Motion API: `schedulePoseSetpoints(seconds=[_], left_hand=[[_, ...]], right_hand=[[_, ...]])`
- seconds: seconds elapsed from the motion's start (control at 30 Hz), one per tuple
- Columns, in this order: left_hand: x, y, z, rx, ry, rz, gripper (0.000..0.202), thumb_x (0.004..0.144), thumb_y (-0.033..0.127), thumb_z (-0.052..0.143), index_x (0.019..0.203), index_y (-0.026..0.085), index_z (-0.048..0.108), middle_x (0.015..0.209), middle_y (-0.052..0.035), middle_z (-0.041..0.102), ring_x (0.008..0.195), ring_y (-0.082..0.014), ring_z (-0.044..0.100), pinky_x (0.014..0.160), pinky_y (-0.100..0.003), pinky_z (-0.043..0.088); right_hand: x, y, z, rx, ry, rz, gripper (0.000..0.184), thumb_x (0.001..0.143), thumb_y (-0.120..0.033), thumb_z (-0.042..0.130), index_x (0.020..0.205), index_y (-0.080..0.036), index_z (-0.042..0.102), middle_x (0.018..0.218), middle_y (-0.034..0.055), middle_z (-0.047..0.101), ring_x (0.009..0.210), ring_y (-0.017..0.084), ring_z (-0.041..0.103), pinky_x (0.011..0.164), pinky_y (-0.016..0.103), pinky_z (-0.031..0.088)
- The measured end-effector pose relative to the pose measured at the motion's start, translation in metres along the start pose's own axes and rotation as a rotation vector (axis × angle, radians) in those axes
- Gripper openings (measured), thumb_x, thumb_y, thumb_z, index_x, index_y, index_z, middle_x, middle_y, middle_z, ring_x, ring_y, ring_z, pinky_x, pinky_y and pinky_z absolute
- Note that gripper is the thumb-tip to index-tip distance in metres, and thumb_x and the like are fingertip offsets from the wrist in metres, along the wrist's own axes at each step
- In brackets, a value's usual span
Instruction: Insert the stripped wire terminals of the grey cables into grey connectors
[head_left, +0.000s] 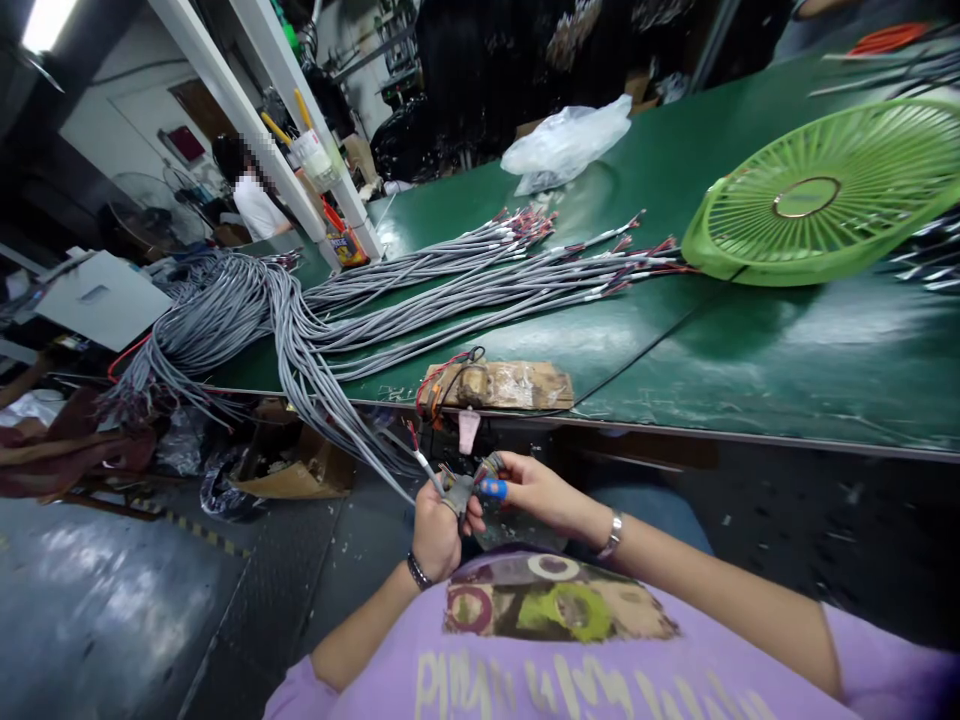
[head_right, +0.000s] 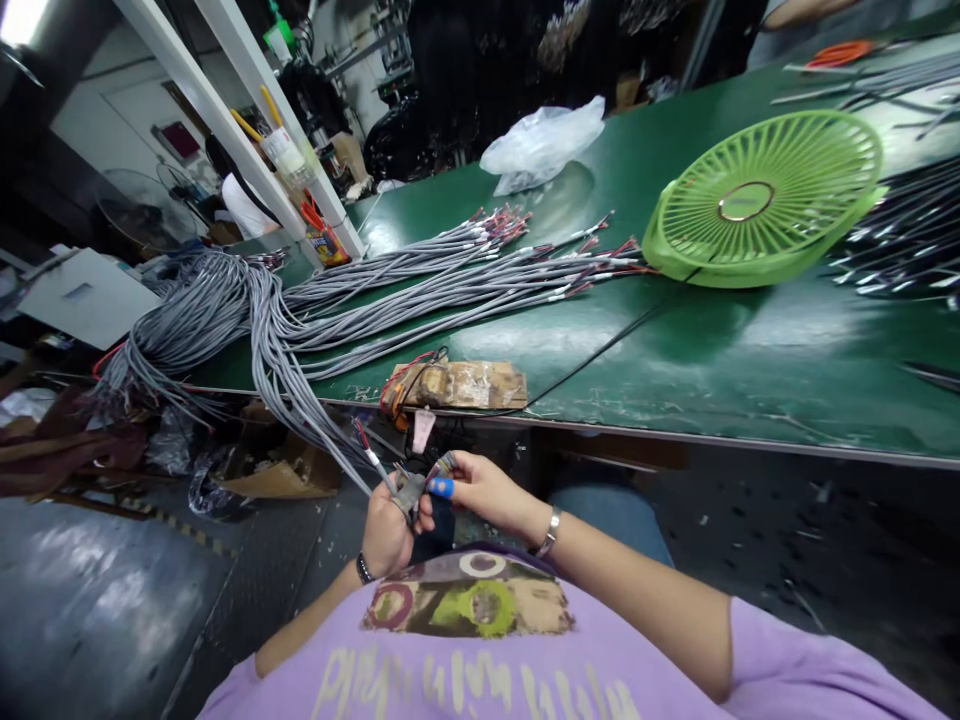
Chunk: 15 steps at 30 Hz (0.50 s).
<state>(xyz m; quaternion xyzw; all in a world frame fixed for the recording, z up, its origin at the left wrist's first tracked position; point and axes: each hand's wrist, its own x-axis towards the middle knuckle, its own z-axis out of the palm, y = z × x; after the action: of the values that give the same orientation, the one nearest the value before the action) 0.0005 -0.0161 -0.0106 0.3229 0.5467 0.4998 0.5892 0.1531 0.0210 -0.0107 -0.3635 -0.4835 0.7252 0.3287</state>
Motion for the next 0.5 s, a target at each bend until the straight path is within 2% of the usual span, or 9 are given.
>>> schedulePoseSetpoints(seconds=[0.1, 0.23, 0.4, 0.5], left_hand=[[0.001, 0.001, 0.001, -0.028, -0.018, -0.022, 0.027, 0.068, 0.038, 0.066, 0.067, 0.016, 0.05, 0.047, 0.0023, 0.058, 0.033, -0.008, 0.051, 0.031, -0.015, 0.025], [0.002, 0.003, -0.003, -0.062, -0.083, -0.097, 0.031, 0.067, 0.041, 0.067, 0.065, 0.015, 0.051, 0.045, 0.0012, 0.058, 0.031, -0.0088, 0.05, 0.03, -0.016, 0.026], [0.001, 0.006, -0.011, -0.062, -0.234, -0.213, 0.032, 0.063, 0.04, 0.07, 0.063, 0.014, 0.052, 0.043, -0.0008, 0.058, 0.029, -0.0105, 0.049, 0.029, -0.018, 0.028], [0.0, 0.006, -0.013, -0.055, -0.22, -0.214, 0.03, 0.063, 0.039, 0.07, 0.064, 0.014, 0.053, 0.043, -0.0001, 0.057, 0.029, -0.0095, 0.048, 0.03, -0.018, 0.028]], right_hand=[[0.002, 0.0, 0.005, -0.044, 0.03, -0.076, 0.04, 0.066, -0.053, 0.067, 0.073, -0.017, 0.054, 0.064, -0.0016, 0.055, 0.059, 0.011, 0.047, 0.056, 0.025, 0.038], [0.01, -0.003, 0.001, -0.08, -0.03, -0.141, 0.038, 0.066, -0.05, 0.068, 0.073, -0.015, 0.057, 0.066, -0.002, 0.054, 0.061, 0.011, 0.046, 0.06, 0.026, 0.038], [0.019, 0.003, 0.0, -0.004, -0.127, -0.086, 0.038, 0.063, -0.047, 0.072, 0.073, -0.014, 0.058, 0.065, -0.003, 0.055, 0.06, 0.009, 0.046, 0.061, 0.025, 0.037], [0.021, 0.008, 0.004, 0.049, -0.114, -0.044, 0.038, 0.062, -0.046, 0.073, 0.073, -0.014, 0.057, 0.064, -0.0035, 0.053, 0.057, 0.008, 0.044, 0.058, 0.023, 0.037]])
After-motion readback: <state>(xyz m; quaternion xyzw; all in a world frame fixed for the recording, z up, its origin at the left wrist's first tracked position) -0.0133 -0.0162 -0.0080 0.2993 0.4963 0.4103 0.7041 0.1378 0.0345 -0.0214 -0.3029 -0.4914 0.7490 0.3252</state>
